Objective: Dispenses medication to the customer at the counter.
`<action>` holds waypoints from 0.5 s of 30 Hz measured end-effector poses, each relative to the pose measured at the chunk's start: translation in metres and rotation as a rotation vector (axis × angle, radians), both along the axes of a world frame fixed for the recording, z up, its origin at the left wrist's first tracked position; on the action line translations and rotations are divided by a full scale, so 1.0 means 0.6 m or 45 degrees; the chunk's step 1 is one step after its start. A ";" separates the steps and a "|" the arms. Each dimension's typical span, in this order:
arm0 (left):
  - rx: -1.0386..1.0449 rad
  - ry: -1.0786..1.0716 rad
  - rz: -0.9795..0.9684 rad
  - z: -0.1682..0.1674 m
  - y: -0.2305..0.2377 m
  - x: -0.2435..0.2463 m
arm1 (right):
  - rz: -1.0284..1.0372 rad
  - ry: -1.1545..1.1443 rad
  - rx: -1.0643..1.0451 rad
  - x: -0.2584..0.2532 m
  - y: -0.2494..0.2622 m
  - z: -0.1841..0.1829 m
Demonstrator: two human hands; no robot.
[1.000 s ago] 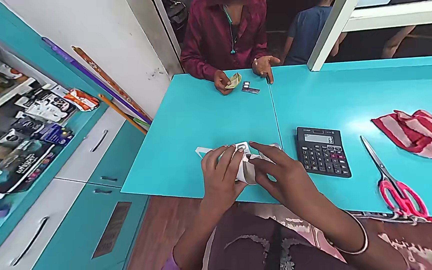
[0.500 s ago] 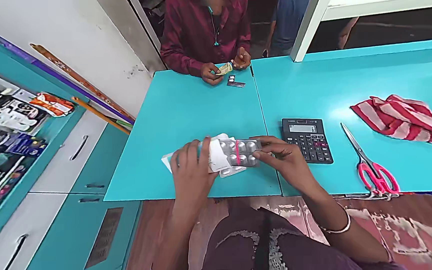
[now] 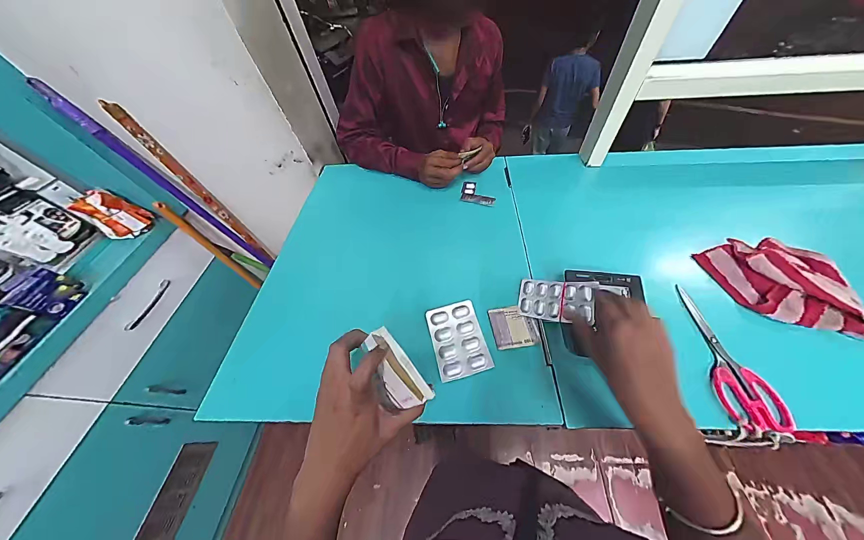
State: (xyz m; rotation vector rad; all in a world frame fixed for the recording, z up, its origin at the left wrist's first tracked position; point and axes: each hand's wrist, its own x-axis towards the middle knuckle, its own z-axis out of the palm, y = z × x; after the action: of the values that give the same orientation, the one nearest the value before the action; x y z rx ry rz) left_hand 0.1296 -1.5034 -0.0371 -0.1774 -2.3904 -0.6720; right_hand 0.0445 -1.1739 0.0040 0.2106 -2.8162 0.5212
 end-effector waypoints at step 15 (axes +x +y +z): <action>-0.185 -0.089 0.040 0.013 0.012 -0.010 | 1.169 0.354 -0.347 0.092 -0.033 -0.115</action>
State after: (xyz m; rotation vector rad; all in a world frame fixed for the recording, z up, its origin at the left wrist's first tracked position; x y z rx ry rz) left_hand 0.1237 -1.4961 -0.0293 -0.1803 -2.5048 -0.4971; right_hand 0.0996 -1.1934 -0.0649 1.4087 -2.2067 0.9465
